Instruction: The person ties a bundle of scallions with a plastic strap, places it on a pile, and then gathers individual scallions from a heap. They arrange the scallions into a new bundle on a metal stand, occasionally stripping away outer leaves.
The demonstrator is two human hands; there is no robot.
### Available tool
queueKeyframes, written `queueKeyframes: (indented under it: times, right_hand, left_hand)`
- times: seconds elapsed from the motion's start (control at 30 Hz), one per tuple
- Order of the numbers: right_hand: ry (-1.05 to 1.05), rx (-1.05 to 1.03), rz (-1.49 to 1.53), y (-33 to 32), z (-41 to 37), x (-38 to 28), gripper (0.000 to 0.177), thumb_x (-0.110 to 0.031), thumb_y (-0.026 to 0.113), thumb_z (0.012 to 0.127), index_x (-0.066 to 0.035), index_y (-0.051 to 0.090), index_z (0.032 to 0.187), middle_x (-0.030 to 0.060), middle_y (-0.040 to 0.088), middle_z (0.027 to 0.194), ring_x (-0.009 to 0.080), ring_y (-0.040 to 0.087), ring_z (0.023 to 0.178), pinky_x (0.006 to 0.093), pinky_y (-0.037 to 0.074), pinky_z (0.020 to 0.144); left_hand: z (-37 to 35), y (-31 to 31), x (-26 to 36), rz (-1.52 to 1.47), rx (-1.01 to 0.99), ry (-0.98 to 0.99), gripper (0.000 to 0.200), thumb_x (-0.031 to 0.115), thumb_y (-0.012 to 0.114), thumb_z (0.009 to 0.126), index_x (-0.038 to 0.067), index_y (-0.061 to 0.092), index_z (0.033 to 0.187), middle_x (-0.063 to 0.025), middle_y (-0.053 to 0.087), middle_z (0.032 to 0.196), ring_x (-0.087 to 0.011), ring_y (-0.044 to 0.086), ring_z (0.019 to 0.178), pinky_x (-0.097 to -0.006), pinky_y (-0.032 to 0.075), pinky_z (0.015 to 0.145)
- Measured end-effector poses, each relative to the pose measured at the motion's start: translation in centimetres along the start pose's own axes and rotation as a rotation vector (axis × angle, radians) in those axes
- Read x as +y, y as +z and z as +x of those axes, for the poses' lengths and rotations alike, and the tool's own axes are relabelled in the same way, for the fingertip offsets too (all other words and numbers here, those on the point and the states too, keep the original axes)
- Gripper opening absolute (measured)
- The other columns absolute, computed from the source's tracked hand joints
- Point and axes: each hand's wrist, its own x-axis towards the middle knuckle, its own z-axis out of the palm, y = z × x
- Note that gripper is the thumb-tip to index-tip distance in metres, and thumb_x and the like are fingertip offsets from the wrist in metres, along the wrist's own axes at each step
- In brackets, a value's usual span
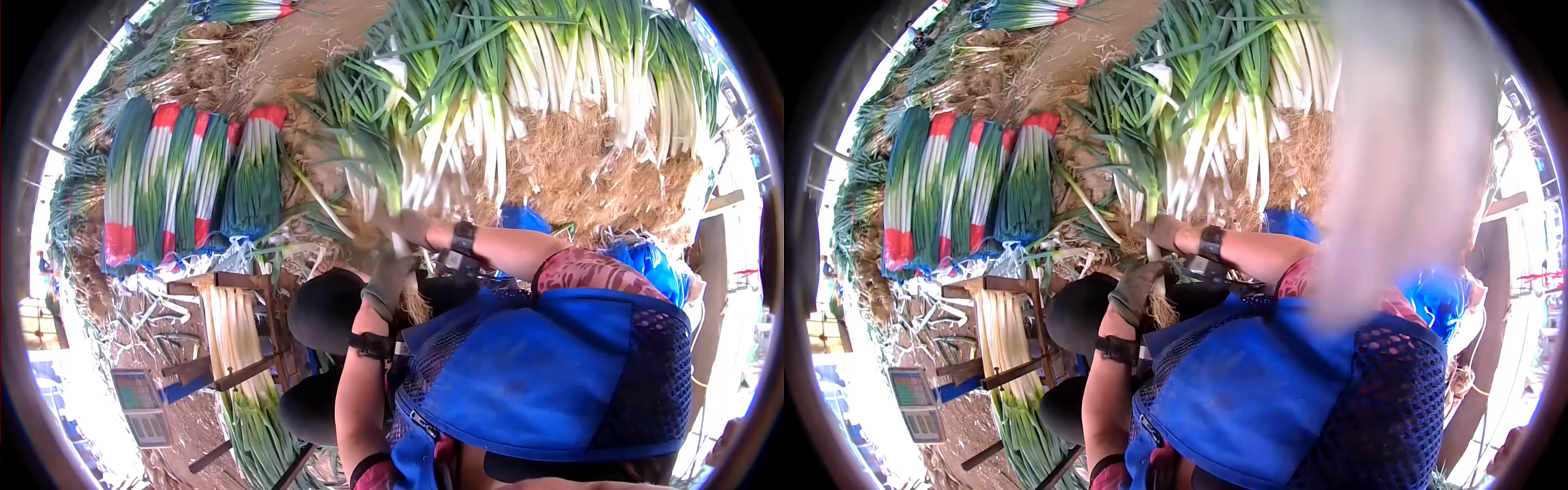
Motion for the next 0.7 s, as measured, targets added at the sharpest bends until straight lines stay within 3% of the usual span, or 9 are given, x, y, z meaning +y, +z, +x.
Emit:
queueKeyframes:
  times: [0.07,0.1,0.13,0.17,0.23,0.3,0.4,0.57,0.7]
  right_hand:
    - [-0.388,0.17,-0.254,-1.2,3.8,6.9,0.044,-0.039,0.054,0.098,0.003,0.064,0.091,0.0118,0.064,0.078,0.0206,0.062,0.064,0.0356,0.052,0.059]
    - [-0.587,0.256,-0.385,-2.2,4.7,8.6,0.043,-0.037,0.052,0.1,0.004,0.062,0.094,0.0118,0.063,0.079,0.0204,0.063,0.064,0.0359,0.053,0.058]
    - [-0.158,0.422,-0.101,-5.6,1.2,5.2,0.041,-0.035,0.05,0.101,0.006,0.058,0.102,0.0124,0.061,0.081,0.0206,0.063,0.064,0.034,0.054,0.054]
    - [0.281,0.56,0.187,-9.1,-3.0,1.4,0.041,-0.033,0.048,0.103,0.007,0.054,0.109,0.0129,0.06,0.083,0.0207,0.064,0.064,0.0321,0.054,0.05]
    - [0.413,0.8,-0.14,-13.1,1.7,11.7,0.057,-0.045,0.053,0.097,0.008,0.05,0.118,0.0206,0.063,0.097,0.029,0.066,0.08,0.0365,0.057,0.061]
    - [0.505,0.855,-0.286,-15.7,5.2,19.0,0.076,-0.056,0.058,0.091,0.009,0.046,0.127,0.0282,0.065,0.11,0.0374,0.069,0.095,0.0409,0.06,0.073]
    - [0.475,0.801,-0.198,-17.4,4.3,18.0,0.083,-0.055,0.067,0.083,0.011,0.045,0.13,0.0334,0.059,0.124,0.0444,0.058,0.118,0.0471,0.047,0.102]
    - [0.581,0.904,-0.331,-16.3,5.8,18.1,0.086,-0.057,0.068,0.081,0.007,0.045,0.133,0.0285,0.055,0.13,0.0404,0.057,0.121,0.0438,0.046,0.102]
    - [0.469,0.65,-0.325,-18.2,7.0,20.9,0.072,-0.045,0.061,0.093,-0.001,0.037,0.145,0.0227,0.04,0.15,0.0326,0.05,0.131,0.0423,0.047,0.101]
  left_hand:
    - [-0.4,1.3,-2.2,-0.218,-0.004,-0.12,0.023,0.014,0.054,0.095,0.001,0.065,0.11,-0.0133,0.067,0.101,-0.0196,0.066,0.086,-0.0321,0.054,0.077]
    - [-0.3,0.0,-2.1,-0.76,-0.105,-0.36,0.022,0.016,0.056,0.093,0.0,0.064,0.107,-0.0129,0.066,0.096,-0.0175,0.064,0.078,-0.0296,0.053,0.066]
    - [-0.2,-1.3,-2.0,-1.264,-0.077,-0.672,0.022,0.018,0.059,0.092,0.0,0.063,0.103,-0.0124,0.065,0.09,-0.0155,0.061,0.069,-0.0272,0.051,0.056]
    - [-0.7,-0.9,-1.6,-1.651,0.13,-0.687,0.028,0.022,0.061,0.09,-0.002,0.06,0.104,-0.0096,0.06,0.082,-0.0113,0.055,0.062,-0.0222,0.046,0.048]
    - [-0.9,-2.1,-0.4,-1.854,0.055,-0.541,0.036,0.024,0.061,0.091,-0.006,0.057,0.11,-0.0081,0.056,0.078,-0.0104,0.05,0.059,-0.0221,0.045,0.048]
    - [-0.4,-2.3,2.2,-1.72,0.181,-0.623,0.04,0.023,0.059,0.092,-0.01,0.055,0.114,-0.0166,0.064,0.09,-0.021,0.065,0.072,-0.03,0.055,0.058]
    - [-1.2,0.0,-2.6,-1.227,0.23,-0.467,0.042,0.028,0.058,0.094,-0.01,0.057,0.113,-0.0184,0.066,0.093,-0.0246,0.066,0.072,-0.0326,0.057,0.06]
    - [-0.8,-2.1,1.3,-1.55,0.222,-0.624,0.037,0.03,0.057,0.096,-0.006,0.058,0.109,-0.0112,0.063,0.087,-0.0155,0.056,0.058,-0.0262,0.047,0.046]
    - [-1.7,-2.8,2.3,-1.787,0.177,-0.606,0.032,0.028,0.058,0.096,-0.001,0.057,0.108,-0.0065,0.059,0.077,-0.0123,0.052,0.055,-0.0237,0.041,0.044]
